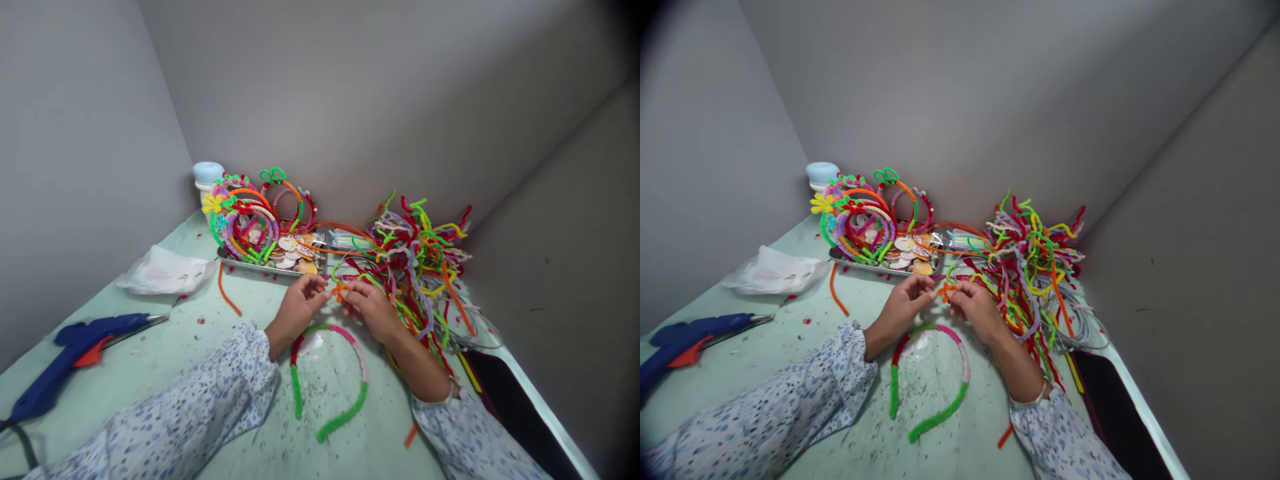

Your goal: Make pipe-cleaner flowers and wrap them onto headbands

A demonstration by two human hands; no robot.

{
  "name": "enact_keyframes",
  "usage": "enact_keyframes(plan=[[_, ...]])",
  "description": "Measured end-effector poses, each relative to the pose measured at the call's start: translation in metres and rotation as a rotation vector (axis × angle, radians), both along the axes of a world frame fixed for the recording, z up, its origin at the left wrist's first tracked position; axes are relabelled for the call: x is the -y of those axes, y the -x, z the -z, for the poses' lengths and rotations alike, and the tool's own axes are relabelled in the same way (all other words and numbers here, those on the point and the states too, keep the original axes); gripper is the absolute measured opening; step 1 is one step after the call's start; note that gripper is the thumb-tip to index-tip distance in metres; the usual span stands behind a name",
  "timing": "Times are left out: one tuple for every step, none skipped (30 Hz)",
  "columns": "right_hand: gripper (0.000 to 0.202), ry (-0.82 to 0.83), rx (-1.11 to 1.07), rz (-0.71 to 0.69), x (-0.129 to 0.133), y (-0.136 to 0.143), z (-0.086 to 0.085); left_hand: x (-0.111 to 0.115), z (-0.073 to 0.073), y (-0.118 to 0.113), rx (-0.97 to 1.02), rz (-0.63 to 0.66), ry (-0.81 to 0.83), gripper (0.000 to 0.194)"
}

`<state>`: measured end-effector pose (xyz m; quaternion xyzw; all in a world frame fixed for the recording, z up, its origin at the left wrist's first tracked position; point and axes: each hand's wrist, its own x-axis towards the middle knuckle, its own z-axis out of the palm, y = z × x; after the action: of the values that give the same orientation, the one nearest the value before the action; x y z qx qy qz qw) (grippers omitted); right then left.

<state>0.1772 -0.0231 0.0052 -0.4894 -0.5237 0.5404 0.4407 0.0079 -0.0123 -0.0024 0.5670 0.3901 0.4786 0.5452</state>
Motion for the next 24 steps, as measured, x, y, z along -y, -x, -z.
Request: enact_keyframes(plan=[[0.015, -0.024, 0.023, 0.019, 0.0, 0.001, 0.002, 0.0, 0.0, 0.0, 0.016, -0.007, 0.012, 0.022], [0.015, -0.041, 0.043, 0.028, 0.001, 0.003, 0.004, 0.0, -0.001, 0.001, 0.024, 0.0, 0.024, 0.021], [0.016, -0.054, 0.061, 0.032, 0.001, 0.004, 0.005, 0.0, -0.001, 0.001, 0.023, 0.02, 0.035, 0.02], [0.016, -0.068, 0.084, 0.034, 0.002, 0.006, 0.005, 0.0, -0.002, 0.001, 0.015, 0.046, 0.041, 0.021], [0.016, -0.082, 0.108, 0.037, 0.003, 0.008, 0.005, 0.0, -0.002, 0.001, 0.006, 0.067, 0.045, 0.021], [0.016, -0.097, 0.132, 0.044, 0.004, 0.01, 0.005, 0.001, -0.003, 0.001, -0.002, 0.081, 0.049, 0.021], [0.017, -0.112, 0.155, 0.054, 0.004, 0.011, 0.005, 0.001, -0.003, 0.0, -0.008, 0.087, 0.056, 0.02], [0.017, -0.131, 0.177, 0.066, 0.005, 0.013, 0.006, 0.001, -0.003, 0.0, -0.015, 0.087, 0.064, 0.019], [0.017, -0.153, 0.199, 0.078, 0.005, 0.013, 0.007, 0.001, -0.003, -0.001, -0.023, 0.081, 0.069, 0.018], [0.016, -0.174, 0.22, 0.087, 0.005, 0.014, 0.008, 0.001, -0.003, -0.002, -0.03, 0.072, 0.074, 0.018], [0.016, -0.194, 0.236, 0.093, 0.005, 0.015, 0.009, 0.001, -0.002, -0.002, -0.036, 0.063, 0.08, 0.018], [0.015, -0.213, 0.244, 0.102, 0.005, 0.015, 0.01, 0.001, -0.002, -0.003, -0.041, 0.057, 0.085, 0.018], [0.013, -0.228, 0.245, 0.111, 0.005, 0.015, 0.011, 0.001, -0.002, -0.003, -0.044, 0.053, 0.092, 0.018], [0.013, -0.24, 0.241, 0.118, 0.005, 0.016, 0.012, 0.0, -0.001, -0.003, -0.044, 0.053, 0.099, 0.017], [0.014, -0.248, 0.236, 0.123, 0.006, 0.016, 0.013, 0.0, -0.001, -0.003, -0.044, 0.052, 0.108, 0.017], [0.015, -0.254, 0.232, 0.125, 0.006, 0.016, 0.013, -0.001, 0.0, -0.003, -0.046, 0.048, 0.113, 0.018], [0.015, -0.258, 0.234, 0.123, 0.006, 0.016, 0.013, -0.001, 0.001, -0.003, -0.05, 0.043, 0.112, 0.018], [0.014, -0.259, 0.24, 0.12, 0.007, 0.016, 0.013, -0.002, 0.002, -0.002, -0.058, 0.038, 0.107, 0.018], [0.014, -0.257, 0.247, 0.116, 0.007, 0.016, 0.013, -0.002, 0.003, -0.002, -0.068, 0.032, 0.1, 0.018], [0.013, -0.252, 0.252, 0.116, 0.007, 0.016, 0.013, -0.002, 0.004, -0.002, -0.082, 0.026, 0.092, 0.018], [0.012, -0.243, 0.254, 0.118, 0.007, 0.016, 0.014, -0.002, 0.006, -0.002, -0.098, 0.02, 0.083, 0.018], [0.011, -0.231, 0.254, 0.12, 0.007, 0.016, 0.014, -0.002, 0.006, -0.002, -0.114, 0.012, 0.071, 0.017], [0.011, -0.219, 0.251, 0.122, 0.006, 0.017, 0.014, -0.001, 0.007, -0.002, -0.131, 0.003, 0.056, 0.016], [0.011, -0.207, 0.247, 0.125, 0.006, 0.017, 0.014, -0.001, 0.008, -0.002, -0.149, -0.008, 0.035, 0.015]])
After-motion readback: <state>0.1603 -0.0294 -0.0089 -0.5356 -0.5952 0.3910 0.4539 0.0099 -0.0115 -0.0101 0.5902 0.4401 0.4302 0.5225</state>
